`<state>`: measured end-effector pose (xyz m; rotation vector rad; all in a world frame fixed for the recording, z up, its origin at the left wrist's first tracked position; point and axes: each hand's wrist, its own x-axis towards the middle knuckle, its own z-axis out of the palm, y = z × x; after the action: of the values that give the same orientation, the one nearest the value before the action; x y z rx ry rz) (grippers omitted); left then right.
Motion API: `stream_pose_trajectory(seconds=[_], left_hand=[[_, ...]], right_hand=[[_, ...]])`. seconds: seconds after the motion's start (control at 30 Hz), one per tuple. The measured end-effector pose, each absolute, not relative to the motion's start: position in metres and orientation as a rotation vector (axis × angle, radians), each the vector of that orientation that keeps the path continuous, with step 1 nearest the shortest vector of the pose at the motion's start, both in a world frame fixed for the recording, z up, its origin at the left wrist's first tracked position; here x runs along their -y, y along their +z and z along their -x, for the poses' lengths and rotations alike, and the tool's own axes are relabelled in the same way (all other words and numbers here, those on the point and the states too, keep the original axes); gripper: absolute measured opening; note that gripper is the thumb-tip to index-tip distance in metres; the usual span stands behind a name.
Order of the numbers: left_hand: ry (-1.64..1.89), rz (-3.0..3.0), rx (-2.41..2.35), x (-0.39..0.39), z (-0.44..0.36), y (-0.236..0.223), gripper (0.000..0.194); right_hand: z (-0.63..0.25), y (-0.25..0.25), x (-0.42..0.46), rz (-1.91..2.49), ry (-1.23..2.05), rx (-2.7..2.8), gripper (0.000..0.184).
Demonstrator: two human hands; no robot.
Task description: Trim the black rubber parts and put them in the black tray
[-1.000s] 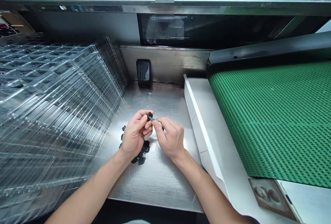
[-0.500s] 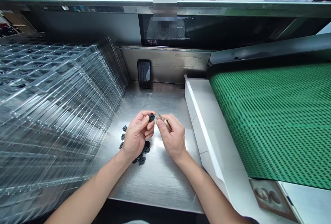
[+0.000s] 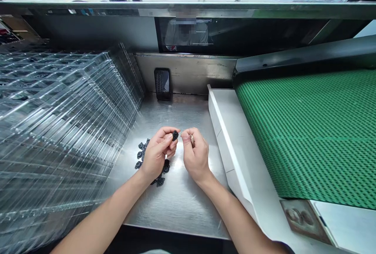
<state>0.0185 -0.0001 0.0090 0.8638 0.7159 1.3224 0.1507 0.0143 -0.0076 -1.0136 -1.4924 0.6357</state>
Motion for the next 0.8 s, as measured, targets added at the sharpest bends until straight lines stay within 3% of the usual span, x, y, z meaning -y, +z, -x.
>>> stream_pose_trajectory(seconds=[0.23, 0.4, 0.8], left_hand=[[1.309, -0.738, -0.675, 0.000, -0.018, 0.016, 0.034], [1.320, -0.496, -0.576, 0.000, -0.020, 0.015, 0.037], [1.400, -0.723, -0.683, 0.000, -0.027, 0.019, 0.063]], right_hand=[[-0.146, -0.011, -0.017, 1.002, 0.760, 1.228, 0.025], [-0.146, -0.010, -0.010, 1.065, 0.662, 1.335, 0.029], [-0.159, -0.025, -0.032, 1.302, 0.554, 1.508, 0.058]])
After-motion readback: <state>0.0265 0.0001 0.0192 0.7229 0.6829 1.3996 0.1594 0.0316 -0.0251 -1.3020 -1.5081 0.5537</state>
